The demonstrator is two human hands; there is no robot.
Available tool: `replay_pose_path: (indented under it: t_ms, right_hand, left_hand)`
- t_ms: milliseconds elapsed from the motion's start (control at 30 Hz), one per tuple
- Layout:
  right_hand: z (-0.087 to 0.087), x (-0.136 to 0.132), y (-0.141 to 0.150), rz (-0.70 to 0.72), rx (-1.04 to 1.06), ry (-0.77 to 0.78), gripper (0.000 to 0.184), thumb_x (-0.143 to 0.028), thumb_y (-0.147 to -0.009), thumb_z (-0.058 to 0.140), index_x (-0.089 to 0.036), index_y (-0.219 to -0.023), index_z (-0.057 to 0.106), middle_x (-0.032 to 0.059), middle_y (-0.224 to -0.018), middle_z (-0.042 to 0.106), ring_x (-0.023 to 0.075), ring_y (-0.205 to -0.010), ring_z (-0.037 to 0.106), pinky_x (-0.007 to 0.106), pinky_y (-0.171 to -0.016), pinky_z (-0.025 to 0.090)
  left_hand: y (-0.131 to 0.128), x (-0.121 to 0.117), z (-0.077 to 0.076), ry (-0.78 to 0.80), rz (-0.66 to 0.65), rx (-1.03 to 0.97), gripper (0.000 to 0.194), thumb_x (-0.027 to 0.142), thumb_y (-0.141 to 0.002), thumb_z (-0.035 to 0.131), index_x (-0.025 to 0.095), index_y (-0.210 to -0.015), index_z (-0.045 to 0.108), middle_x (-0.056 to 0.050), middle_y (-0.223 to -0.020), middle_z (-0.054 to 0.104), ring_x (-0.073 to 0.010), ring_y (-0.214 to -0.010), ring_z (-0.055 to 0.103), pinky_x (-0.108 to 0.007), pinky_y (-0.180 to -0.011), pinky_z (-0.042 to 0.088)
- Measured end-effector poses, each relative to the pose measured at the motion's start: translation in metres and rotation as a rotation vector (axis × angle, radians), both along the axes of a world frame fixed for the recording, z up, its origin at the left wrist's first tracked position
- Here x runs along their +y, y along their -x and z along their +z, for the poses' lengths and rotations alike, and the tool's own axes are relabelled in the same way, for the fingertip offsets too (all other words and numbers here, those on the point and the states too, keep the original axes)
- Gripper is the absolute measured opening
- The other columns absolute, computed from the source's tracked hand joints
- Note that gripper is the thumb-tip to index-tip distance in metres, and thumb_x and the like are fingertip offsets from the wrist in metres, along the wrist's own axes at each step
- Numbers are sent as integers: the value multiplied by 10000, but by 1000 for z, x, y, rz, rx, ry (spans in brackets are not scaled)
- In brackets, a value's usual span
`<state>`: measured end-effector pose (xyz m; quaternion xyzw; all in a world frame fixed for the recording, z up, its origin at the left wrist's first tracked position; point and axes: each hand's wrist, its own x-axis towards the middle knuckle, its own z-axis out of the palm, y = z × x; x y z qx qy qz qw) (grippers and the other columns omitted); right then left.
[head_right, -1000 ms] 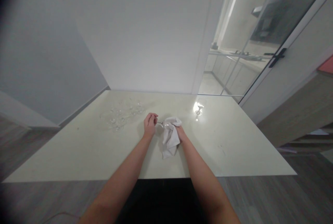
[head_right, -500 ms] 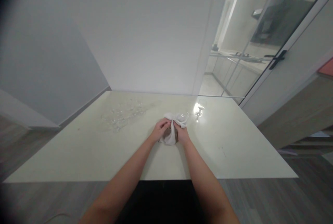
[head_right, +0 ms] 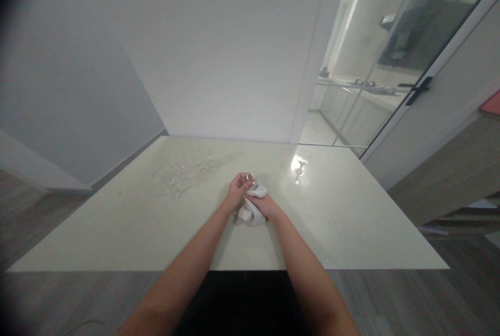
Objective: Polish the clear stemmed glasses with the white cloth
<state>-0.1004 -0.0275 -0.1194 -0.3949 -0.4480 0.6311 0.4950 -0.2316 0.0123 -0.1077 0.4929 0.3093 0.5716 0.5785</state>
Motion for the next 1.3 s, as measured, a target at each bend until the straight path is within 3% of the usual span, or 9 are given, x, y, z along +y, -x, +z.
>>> replay_pose_path:
  t_ms: [167, 333, 500, 633, 767, 933, 1067, 1233, 1300]
  right_hand:
    - [1, -5, -1, 6, 106, 188, 508, -435, -541, 881, -198, -946, 687, 12, -838, 731, 182, -738, 656, 311, -742, 525]
    - [-4, 0, 2, -37, 63, 82, 472, -427, -616, 856, -203, -1003, 704, 21, -935, 741, 178, -824, 668, 309, -822, 520]
    - [0, -2, 1, -52, 140, 197, 494, -458, -507, 893, -189, -873, 697, 17, -811, 734, 178, -714, 657, 313, -748, 526]
    - [4, -4, 0, -46, 171, 249, 523, -490, -493, 890, -190, -868, 686, 18, -795, 739, 195, -706, 677, 327, -744, 538]
    - [0, -1, 1, -21, 202, 280, 542, -555, -517, 864, -193, -873, 673, 18, -756, 734, 209, -699, 684, 334, -719, 544]
    - [-2, 1, 1, -39, 168, 232, 535, -532, -530, 873, -191, -895, 682, 21, -823, 742, 193, -732, 677, 319, -744, 536]
    - [-3, -1, 2, -33, 116, 171, 515, -503, -537, 882, -196, -908, 701, 19, -865, 739, 186, -773, 663, 314, -782, 518]
    - [-6, -1, 3, -11, 81, 152, 490, -522, -570, 861, -189, -896, 711, 26, -848, 733, 195, -789, 660, 332, -800, 510]
    - [-6, -1, 3, -16, 66, 141, 477, -512, -578, 860, -193, -900, 713, 22, -862, 734, 190, -791, 658, 328, -805, 507]
  left_hand:
    - [2, -3, 3, 140, -257, -169, 583, 459, -684, 779, 156, -1153, 611, -115, -1045, 716, -219, -914, 682, -349, -834, 496]
    - [-1, 1, 0, 134, -105, -116, 568, 399, -653, 821, 173, -1134, 622, -55, -977, 714, -170, -842, 669, -300, -803, 493]
    - [1, 0, 2, 151, -239, -215, 577, 458, -692, 760, 166, -1164, 600, -100, -1013, 713, -206, -877, 673, -350, -824, 503]
    - [2, -2, 5, 126, -129, -163, 558, 406, -692, 771, 175, -1176, 616, -63, -983, 699, -161, -829, 653, -288, -777, 489]
    - [3, 1, 5, 158, -203, -195, 589, 487, -721, 711, 171, -1200, 579, -91, -975, 705, -204, -841, 666, -344, -776, 503]
    - [3, 1, 5, 172, -109, -221, 532, 427, -690, 744, 177, -1136, 597, -51, -946, 692, -150, -770, 637, -296, -763, 483]
    - [5, 0, 8, 258, -227, -313, 540, 496, -719, 662, 147, -1129, 614, -105, -1007, 707, -212, -851, 658, -356, -819, 493]
    - [5, 4, 6, 236, 1, -265, 428, 441, -727, 703, 165, -1050, 649, -33, -871, 688, -124, -701, 610, -255, -697, 465]
    - [5, 5, 6, 250, -29, -265, 440, 429, -729, 707, 168, -1076, 639, -35, -862, 693, -131, -697, 620, -264, -702, 473]
